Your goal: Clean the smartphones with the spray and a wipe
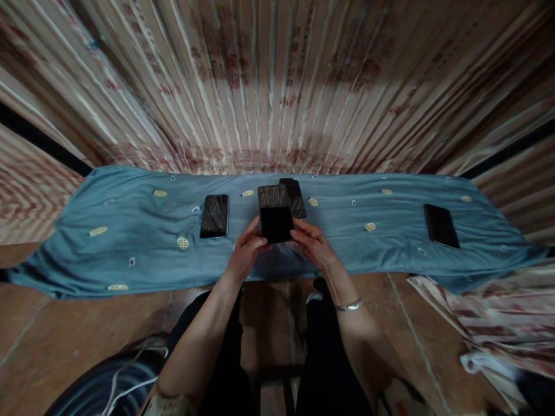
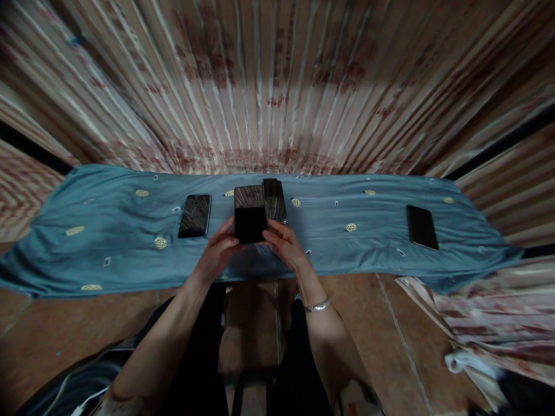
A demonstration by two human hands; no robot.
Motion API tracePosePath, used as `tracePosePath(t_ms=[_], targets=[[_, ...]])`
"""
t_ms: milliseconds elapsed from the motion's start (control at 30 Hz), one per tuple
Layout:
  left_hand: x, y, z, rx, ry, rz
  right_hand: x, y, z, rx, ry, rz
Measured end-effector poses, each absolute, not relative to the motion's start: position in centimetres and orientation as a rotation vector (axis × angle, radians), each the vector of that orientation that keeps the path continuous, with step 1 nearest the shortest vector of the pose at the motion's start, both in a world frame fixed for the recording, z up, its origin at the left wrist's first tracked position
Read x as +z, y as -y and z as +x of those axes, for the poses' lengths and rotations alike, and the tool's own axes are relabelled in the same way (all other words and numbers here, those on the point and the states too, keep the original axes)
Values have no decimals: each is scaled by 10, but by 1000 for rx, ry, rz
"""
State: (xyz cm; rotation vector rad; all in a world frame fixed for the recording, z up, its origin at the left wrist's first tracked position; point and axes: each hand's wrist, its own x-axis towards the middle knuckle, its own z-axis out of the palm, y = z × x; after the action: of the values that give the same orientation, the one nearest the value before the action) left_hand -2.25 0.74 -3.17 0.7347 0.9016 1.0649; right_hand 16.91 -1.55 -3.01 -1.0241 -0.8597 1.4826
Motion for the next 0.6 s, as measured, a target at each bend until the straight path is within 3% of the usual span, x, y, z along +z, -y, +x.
tracePosePath(t_ms=[300,600], targets=[[-40,-11,-15,1105,-952,729,-38,7,171,1434,937,-1003],[-50,-20,4,1098,-956,842,-66,-6,184,1163,887,-1192]])
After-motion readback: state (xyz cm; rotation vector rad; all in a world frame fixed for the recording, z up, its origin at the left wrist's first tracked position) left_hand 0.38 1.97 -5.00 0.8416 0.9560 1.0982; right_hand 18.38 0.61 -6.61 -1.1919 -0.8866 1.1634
